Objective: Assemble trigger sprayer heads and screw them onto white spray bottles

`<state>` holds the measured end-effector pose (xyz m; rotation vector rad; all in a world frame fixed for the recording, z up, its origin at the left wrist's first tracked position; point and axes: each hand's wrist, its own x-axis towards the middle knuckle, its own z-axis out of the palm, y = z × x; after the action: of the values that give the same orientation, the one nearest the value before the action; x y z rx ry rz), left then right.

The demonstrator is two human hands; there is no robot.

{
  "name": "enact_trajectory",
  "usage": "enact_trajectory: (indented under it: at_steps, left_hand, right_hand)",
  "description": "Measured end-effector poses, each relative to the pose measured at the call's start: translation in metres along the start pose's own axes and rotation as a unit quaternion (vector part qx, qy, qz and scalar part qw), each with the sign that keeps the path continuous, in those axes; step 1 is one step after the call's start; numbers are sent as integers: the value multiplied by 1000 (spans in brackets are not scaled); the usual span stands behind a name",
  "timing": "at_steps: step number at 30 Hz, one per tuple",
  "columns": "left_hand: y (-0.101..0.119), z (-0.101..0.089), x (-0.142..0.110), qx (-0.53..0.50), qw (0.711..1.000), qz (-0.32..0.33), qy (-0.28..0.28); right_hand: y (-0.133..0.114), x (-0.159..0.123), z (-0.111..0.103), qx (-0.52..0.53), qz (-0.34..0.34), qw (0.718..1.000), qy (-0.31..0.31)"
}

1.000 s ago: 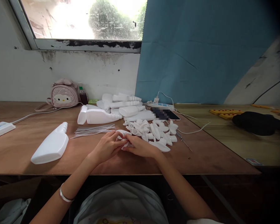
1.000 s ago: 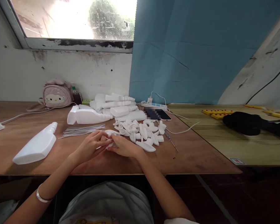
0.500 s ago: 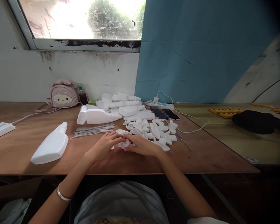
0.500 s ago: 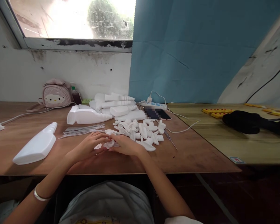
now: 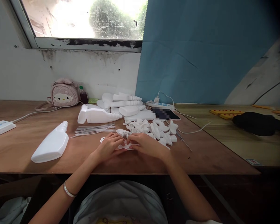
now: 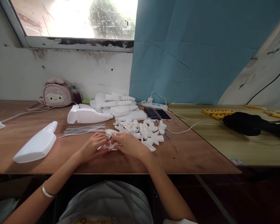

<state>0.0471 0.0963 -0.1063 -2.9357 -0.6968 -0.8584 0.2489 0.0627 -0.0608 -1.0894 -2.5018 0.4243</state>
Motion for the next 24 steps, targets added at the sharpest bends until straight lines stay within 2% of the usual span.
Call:
enact_trajectory:
  at_steps: [7, 11, 20, 24]
  left_hand:
    - [-2, 5, 0, 18, 1000, 13, 16]
    - [-2, 6, 0, 20, 999, 21, 22]
    - [-6, 10, -3, -14, 999, -2, 44]
    - [-4, 10, -3, -39, 998, -29, 27]
  right_hand:
    - [7, 3, 5, -80, -5, 997, 4]
    - [6, 4, 6, -89, -9, 996, 1]
    - [7, 7, 10, -121, 9, 993, 11]
    - [6, 8, 11, -127, 6, 992, 13]
